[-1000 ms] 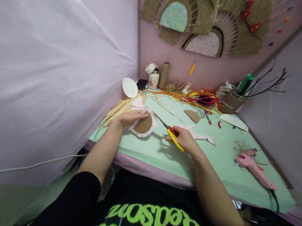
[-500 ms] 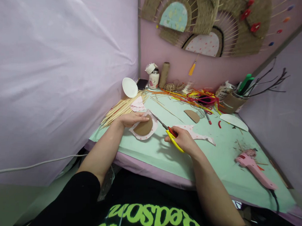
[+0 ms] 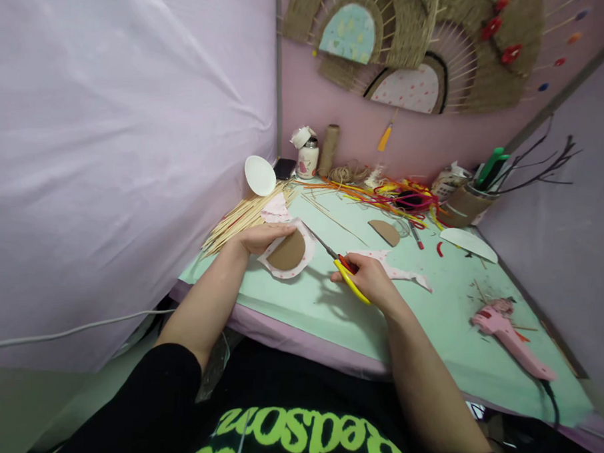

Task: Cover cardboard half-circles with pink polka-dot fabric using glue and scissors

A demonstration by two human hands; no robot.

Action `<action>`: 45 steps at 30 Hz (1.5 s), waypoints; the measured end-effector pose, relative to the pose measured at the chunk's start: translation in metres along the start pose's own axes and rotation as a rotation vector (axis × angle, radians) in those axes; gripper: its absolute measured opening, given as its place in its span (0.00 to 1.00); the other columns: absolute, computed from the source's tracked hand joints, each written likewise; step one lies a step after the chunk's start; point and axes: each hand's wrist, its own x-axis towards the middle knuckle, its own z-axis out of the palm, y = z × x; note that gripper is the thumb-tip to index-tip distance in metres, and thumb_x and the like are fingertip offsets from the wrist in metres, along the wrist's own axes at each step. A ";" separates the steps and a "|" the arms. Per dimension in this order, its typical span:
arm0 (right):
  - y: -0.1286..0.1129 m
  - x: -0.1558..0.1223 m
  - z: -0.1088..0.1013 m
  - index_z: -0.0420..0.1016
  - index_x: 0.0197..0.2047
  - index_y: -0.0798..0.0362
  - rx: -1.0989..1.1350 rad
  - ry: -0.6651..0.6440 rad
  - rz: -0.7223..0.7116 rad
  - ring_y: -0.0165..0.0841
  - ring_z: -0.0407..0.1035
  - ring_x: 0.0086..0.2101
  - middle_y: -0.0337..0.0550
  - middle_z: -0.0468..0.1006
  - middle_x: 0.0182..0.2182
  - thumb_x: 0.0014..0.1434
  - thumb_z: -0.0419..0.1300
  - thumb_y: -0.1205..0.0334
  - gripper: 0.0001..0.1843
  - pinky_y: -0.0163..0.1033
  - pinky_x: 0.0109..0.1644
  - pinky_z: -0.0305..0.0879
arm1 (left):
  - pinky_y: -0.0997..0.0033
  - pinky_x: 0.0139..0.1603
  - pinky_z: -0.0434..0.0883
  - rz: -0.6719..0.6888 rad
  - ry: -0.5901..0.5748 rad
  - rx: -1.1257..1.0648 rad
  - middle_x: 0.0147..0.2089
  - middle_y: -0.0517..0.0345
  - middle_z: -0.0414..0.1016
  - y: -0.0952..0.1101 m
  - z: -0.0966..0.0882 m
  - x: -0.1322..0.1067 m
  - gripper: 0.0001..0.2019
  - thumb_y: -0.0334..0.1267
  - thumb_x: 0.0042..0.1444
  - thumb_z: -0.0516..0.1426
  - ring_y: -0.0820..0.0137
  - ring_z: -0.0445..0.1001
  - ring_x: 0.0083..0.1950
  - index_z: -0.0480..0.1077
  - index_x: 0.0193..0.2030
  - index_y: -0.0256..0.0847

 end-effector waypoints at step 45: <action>-0.004 -0.002 -0.004 0.56 0.24 0.49 -0.062 -0.131 -0.002 0.30 0.57 0.26 0.34 0.65 0.23 0.46 0.62 0.45 0.21 0.35 0.29 0.47 | 0.71 0.41 0.69 -0.005 -0.055 0.204 0.41 0.56 0.80 -0.005 0.000 0.004 0.26 0.57 0.39 0.68 0.66 0.75 0.42 0.77 0.40 0.39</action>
